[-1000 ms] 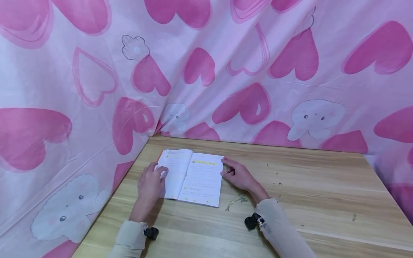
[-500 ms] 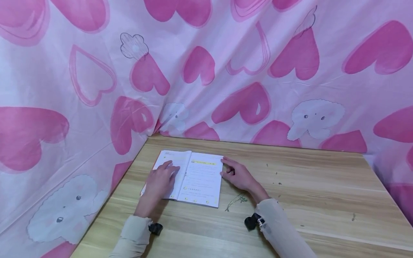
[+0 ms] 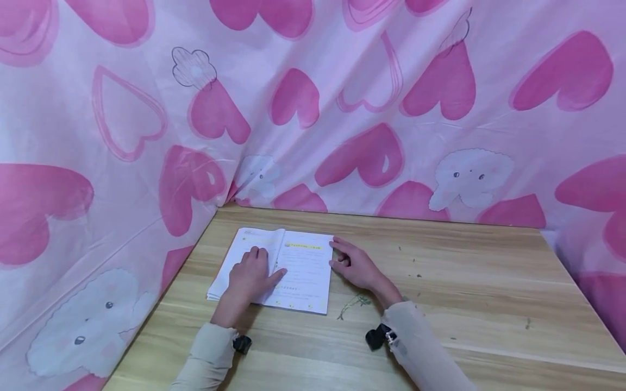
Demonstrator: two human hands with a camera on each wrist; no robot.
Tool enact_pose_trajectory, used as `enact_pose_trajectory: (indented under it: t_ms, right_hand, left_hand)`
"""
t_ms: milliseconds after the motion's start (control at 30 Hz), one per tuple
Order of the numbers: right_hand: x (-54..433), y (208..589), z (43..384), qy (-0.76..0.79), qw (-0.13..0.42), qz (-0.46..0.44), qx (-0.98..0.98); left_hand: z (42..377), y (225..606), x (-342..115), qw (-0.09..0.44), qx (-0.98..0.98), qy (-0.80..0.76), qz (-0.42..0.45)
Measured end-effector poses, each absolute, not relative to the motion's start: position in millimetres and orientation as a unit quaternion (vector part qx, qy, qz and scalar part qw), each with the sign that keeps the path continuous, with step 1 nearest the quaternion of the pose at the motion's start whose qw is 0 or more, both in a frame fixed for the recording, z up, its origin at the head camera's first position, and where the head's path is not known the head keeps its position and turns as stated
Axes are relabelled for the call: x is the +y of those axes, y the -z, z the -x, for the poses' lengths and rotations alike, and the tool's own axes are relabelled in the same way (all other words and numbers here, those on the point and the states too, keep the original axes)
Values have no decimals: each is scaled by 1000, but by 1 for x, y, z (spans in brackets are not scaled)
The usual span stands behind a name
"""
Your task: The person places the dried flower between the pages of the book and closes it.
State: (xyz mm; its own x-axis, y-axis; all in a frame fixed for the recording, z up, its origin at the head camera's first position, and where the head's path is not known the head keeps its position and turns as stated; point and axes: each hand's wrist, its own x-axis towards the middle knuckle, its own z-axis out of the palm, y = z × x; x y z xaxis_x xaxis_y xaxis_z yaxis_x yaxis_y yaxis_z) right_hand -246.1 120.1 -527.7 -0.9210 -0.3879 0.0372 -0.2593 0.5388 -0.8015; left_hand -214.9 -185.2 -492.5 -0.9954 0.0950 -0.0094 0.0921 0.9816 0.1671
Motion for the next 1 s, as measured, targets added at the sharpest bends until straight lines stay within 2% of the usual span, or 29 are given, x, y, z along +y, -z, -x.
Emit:
enact_pose_trajectory:
  t_ms: [200, 333, 467, 600, 833, 1000]
  right_hand:
    - [119, 530, 242, 438, 60, 193, 876]
    - [126, 524, 243, 460, 86, 196, 862]
    - [142, 514, 246, 497, 101, 184, 842]
    - [164, 502, 246, 499, 86, 161, 847]
    - [192, 492, 228, 455, 110, 126, 875]
    - [204, 497, 213, 396, 103, 192, 892]
  left_hand:
    - [213, 489, -183, 23, 995, -84, -44]
    - [214, 488, -181, 26, 995, -85, -45]
    - [216, 490, -179, 26, 995, -85, -50]
    - [214, 492, -179, 23, 995, -81, -54]
    - [212, 495, -182, 20, 995, -85, -56]
    - [212, 494, -184, 17, 995, -83, -59]
